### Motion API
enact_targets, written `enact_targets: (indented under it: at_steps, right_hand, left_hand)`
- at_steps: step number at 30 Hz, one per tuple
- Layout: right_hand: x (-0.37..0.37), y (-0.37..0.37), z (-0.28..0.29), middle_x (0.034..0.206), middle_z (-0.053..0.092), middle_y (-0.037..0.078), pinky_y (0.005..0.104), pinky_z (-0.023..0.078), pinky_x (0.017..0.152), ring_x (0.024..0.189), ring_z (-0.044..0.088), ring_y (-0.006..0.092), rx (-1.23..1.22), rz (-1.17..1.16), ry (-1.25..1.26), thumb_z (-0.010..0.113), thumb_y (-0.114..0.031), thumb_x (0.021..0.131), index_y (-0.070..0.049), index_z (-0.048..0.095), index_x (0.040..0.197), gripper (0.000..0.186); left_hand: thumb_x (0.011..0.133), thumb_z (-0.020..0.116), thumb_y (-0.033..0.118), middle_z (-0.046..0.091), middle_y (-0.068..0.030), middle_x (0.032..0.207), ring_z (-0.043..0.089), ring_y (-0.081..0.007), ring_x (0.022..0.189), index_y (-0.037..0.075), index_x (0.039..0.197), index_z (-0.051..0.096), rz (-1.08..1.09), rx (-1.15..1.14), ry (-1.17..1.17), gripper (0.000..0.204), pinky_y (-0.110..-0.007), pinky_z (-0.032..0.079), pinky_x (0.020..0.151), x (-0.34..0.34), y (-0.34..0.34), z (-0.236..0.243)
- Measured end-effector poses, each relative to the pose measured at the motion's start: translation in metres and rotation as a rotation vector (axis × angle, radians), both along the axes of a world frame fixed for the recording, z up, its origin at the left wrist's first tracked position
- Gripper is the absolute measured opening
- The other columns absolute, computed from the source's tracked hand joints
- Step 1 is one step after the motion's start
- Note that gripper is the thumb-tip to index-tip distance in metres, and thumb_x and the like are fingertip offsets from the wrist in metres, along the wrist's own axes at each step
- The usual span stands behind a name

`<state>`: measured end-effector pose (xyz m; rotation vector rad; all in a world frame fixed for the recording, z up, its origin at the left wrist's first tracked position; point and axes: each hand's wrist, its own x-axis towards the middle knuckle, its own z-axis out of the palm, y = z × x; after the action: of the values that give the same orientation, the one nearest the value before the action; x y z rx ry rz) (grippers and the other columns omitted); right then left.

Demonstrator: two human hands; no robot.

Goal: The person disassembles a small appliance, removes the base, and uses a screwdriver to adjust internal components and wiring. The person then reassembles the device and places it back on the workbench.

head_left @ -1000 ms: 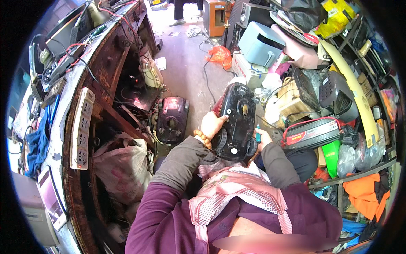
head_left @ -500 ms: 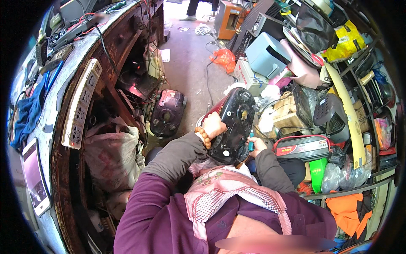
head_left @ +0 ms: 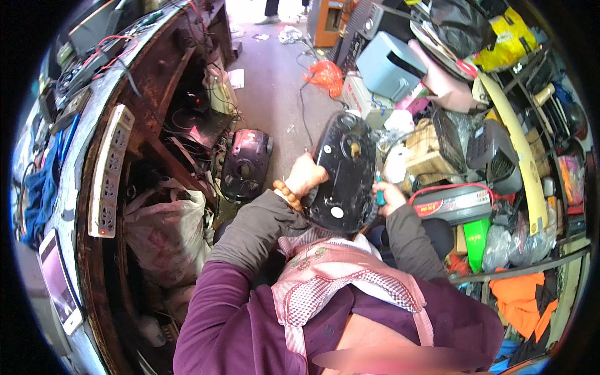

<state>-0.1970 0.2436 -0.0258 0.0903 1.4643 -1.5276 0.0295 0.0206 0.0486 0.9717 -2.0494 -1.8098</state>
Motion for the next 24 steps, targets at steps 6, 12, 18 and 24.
enact_targets:
  at_steps: [6, 12, 18, 24]
  right_hand:
    - [-0.030, -0.023, 0.001, 0.085, 0.065, 0.000, 0.0345, 0.053, 0.076, 0.078, 0.062, 0.0159, -0.028, 0.066, 0.044, 0.069, -0.009, 0.091, -0.009, 0.069, 0.105, 0.014]
    - [-0.039, -0.033, -0.011, 0.105, 0.073, 0.006, 0.0333, 0.051, 0.095, 0.098, 0.066, 0.0203, -0.094, 0.018, 0.108, 0.071, -0.004, 0.091, 0.001, 0.075, 0.113, 0.023]
    - [-0.014, -0.055, 0.001, 0.105, 0.073, 0.005, 0.0330, 0.054, 0.090, 0.096, 0.068, 0.0180, -0.154, 0.033, 0.202, 0.072, -0.003, 0.090, -0.001, 0.075, 0.114, 0.025]
    - [-0.010, -0.057, 0.001, 0.099, 0.074, 0.003, 0.0331, 0.055, 0.083, 0.089, 0.069, 0.0172, -0.106, 0.053, 0.400, 0.075, -0.008, 0.092, 0.000, 0.074, 0.118, 0.027]
  left_hand:
    - [0.070, 0.066, 0.002, 0.071, -0.0156, 0.098, 0.067, -0.0295, 0.085, -0.014, 0.118, 0.066, 0.131, 0.195, -0.005, 0.051, -0.041, 0.056, 0.077, 0.006, -0.024, -0.038]
    - [0.071, 0.067, 0.006, 0.066, -0.0124, 0.094, 0.060, -0.0260, 0.083, -0.009, 0.111, 0.066, 0.117, 0.255, 0.010, 0.043, -0.038, 0.051, 0.075, 0.014, -0.022, -0.009]
    - [0.068, 0.063, -0.004, 0.064, -0.0043, 0.077, 0.059, -0.0200, 0.069, 0.000, 0.084, 0.070, 0.059, 0.362, 0.032, 0.018, -0.033, 0.048, 0.067, 0.025, -0.060, -0.059]
    - [0.065, 0.064, -0.005, 0.061, -0.0055, 0.070, 0.055, -0.0198, 0.059, -0.002, 0.080, 0.068, 0.171, 0.530, 0.086, 0.017, -0.035, 0.044, 0.059, 0.015, -0.054, -0.053]
